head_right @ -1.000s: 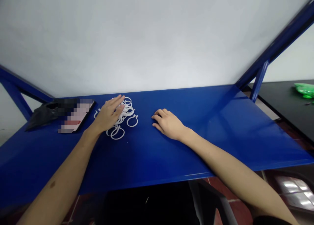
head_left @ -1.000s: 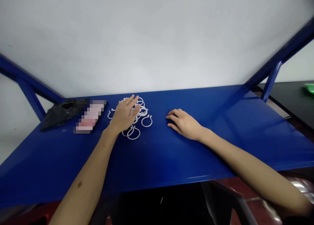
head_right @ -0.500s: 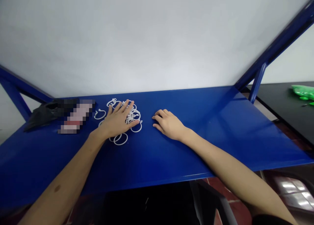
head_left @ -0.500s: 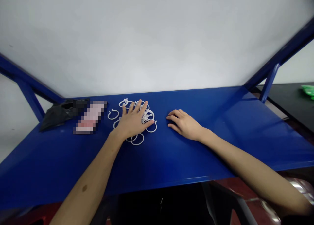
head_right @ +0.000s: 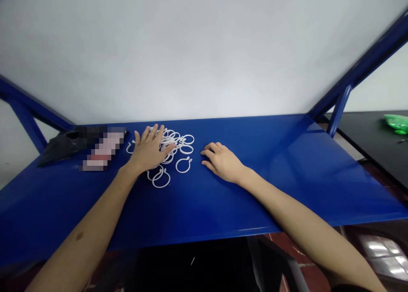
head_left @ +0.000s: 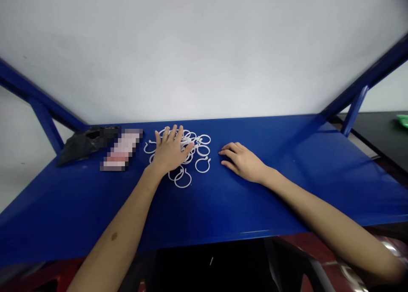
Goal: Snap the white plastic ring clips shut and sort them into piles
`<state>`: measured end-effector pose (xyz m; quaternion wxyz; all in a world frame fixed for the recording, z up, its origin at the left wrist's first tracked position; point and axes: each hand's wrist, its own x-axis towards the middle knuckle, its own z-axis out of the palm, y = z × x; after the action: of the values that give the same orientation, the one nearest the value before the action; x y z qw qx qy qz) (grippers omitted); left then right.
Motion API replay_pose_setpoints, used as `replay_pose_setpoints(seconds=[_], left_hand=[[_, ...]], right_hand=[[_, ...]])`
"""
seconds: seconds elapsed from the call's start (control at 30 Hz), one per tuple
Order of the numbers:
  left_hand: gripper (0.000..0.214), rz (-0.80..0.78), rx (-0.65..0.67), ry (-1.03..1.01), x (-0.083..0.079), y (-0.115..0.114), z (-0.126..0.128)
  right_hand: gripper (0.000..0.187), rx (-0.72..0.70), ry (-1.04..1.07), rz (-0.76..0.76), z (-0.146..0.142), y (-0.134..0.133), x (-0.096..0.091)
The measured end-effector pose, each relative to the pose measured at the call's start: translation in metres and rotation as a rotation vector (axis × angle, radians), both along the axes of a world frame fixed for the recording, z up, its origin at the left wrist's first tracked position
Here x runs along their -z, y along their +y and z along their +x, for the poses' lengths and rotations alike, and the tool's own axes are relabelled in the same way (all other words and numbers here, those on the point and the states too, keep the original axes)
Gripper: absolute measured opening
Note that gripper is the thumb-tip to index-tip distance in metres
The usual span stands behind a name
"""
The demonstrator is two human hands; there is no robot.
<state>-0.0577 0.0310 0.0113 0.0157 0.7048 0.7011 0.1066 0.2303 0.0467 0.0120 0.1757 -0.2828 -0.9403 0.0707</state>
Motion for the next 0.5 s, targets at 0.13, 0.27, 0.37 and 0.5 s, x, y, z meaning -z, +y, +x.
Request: replay_pose_setpoints(seconds=[0.13,0.27,0.37,0.5], left_hand=[[0.097,-0.074,-0.097,0.011,0.000,0.002,-0.011],[0.101,-0.138,-0.089,0.019,0.000,0.004,-0.018],[0.100,-0.147,-0.066,0.018,0.000,0.005,-0.018],[0.087,-0.138,-0.079,-0.023,0.000,0.006,-0.017]], right_hand=[[0.030,-0.001,0.003,0.005,0.000,0.000,0.001],[0.032,-0.002,-0.009,0.021,0.000,0.000,0.002],[0.032,-0.001,-0.009,0.023,0.000,0.000,0.002],[0.030,0.001,0.003,0.019,0.000,0.000,0.002]])
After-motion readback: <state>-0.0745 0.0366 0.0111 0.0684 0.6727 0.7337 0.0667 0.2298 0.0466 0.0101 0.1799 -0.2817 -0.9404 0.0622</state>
